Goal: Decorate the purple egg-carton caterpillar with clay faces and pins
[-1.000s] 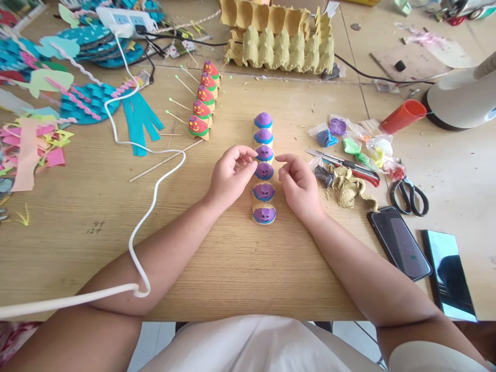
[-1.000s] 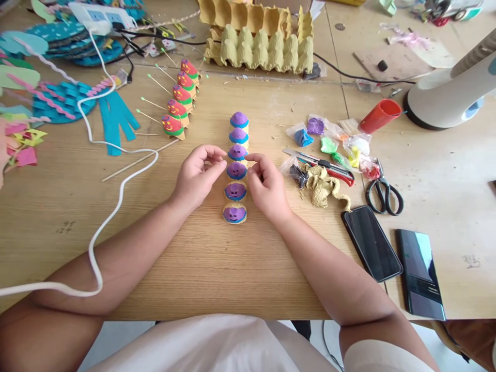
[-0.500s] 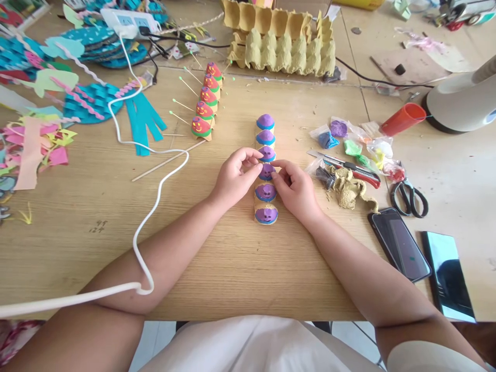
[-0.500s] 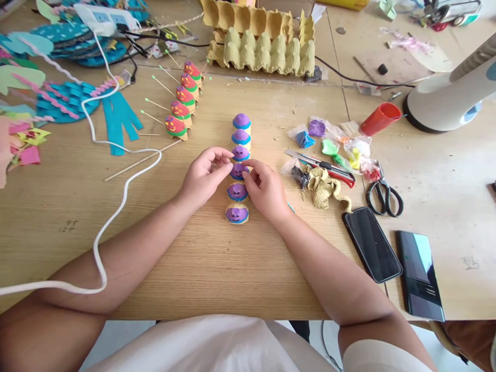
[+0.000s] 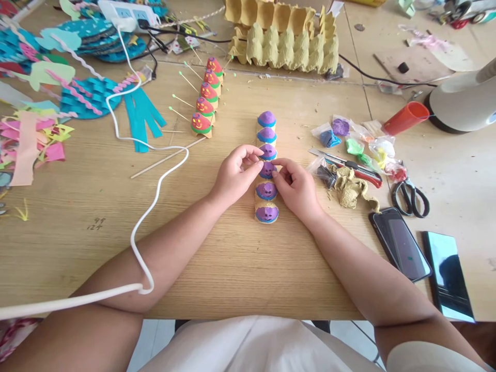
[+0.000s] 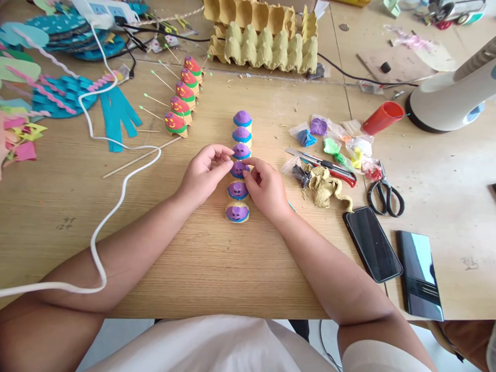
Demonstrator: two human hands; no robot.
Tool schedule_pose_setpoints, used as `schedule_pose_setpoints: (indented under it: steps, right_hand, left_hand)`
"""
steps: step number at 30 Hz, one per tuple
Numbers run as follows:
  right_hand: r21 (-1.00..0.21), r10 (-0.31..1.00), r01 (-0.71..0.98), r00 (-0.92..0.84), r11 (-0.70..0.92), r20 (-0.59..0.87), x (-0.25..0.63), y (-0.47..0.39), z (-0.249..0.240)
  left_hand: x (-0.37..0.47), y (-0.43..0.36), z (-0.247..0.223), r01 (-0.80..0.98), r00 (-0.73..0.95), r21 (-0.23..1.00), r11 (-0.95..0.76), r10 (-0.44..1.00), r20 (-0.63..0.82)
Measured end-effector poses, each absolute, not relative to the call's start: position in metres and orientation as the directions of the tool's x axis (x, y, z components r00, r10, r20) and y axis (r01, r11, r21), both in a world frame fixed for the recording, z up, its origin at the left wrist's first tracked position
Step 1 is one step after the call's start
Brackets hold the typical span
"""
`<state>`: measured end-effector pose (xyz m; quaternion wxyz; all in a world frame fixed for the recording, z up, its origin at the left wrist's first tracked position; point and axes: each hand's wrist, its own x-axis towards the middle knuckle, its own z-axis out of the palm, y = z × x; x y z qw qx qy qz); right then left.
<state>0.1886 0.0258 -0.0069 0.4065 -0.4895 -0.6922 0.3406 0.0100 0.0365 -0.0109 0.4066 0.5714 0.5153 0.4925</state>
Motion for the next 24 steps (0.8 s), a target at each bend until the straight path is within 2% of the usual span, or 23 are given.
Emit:
schedule_pose_setpoints:
  steps: [24]
  right_hand:
    - [-0.896,0.964,0.366,-0.179,0.25,0.196,0.1881,0.0256,-0.0055]
  left_hand:
    - [0.0104,0.0367,-0.0104,0.173,-0.021,0.976,-0.131,0.99,0.137]
